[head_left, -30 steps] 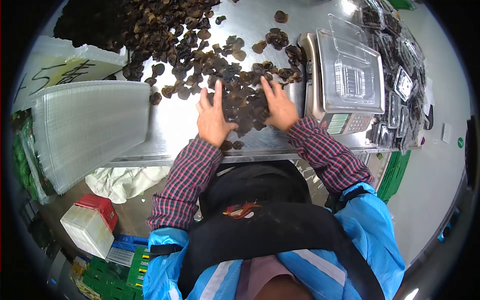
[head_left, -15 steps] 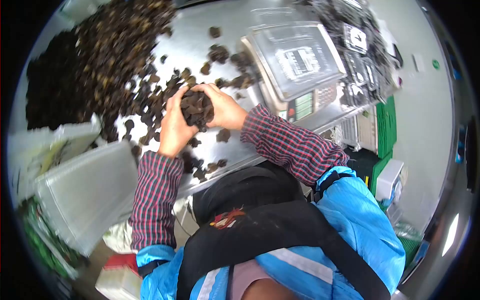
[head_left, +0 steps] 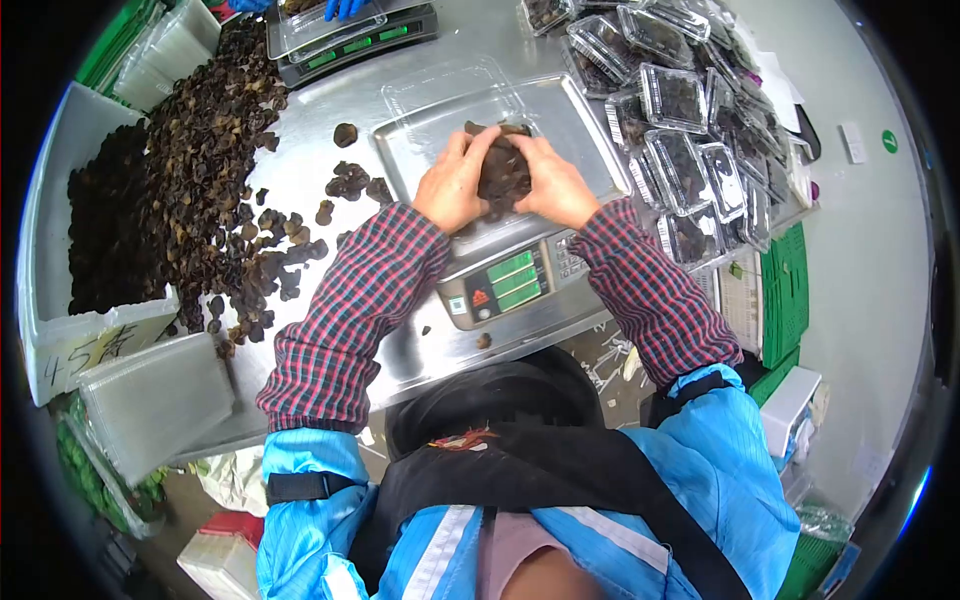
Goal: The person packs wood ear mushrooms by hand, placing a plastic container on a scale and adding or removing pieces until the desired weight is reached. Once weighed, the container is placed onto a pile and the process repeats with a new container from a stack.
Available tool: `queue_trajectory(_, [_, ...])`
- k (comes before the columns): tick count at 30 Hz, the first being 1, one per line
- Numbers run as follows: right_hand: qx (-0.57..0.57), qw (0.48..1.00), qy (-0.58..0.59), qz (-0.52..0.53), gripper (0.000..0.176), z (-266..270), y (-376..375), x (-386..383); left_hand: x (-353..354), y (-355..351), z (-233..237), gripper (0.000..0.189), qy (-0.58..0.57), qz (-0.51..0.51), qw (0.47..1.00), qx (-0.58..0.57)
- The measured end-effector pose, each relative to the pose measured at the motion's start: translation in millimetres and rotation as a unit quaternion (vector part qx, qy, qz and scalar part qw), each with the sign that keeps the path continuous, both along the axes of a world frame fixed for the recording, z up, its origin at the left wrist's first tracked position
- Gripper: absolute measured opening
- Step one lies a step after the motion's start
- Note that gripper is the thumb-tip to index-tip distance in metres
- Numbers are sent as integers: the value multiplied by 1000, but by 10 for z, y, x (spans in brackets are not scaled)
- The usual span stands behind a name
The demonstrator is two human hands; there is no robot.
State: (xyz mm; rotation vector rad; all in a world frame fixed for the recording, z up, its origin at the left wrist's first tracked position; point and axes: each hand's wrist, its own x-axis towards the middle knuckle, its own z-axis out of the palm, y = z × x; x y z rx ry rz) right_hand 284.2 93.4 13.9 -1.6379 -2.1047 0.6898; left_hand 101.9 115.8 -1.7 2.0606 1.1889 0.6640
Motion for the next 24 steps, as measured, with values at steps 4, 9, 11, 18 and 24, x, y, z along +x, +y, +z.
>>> queue_trajectory(4, [-8, 996, -87, 33, 80, 103, 37, 165, 12, 10, 76, 93, 123, -25, 992, 11])
queue_trajectory(9, [34, 997, -22, 66, 49, 3, 131, 386, -77, -29, 167, 79, 120, -10, 992, 23])
queue_trajectory(11, [12, 997, 68, 21, 35, 20, 142, 373, -118, -68, 138, 69, 22, 42, 997, 64])
queue_trajectory(18, [87, 947, 305, 55, 32, 430, -288, -290, -715, -838, 125, 60, -442, 213, 831, -264])
queue_trajectory(24, [78, 940, 31, 331, 36, -326, -1166, -1683, -1263, -1735, -414, 60, -672, 232, 504, -490])
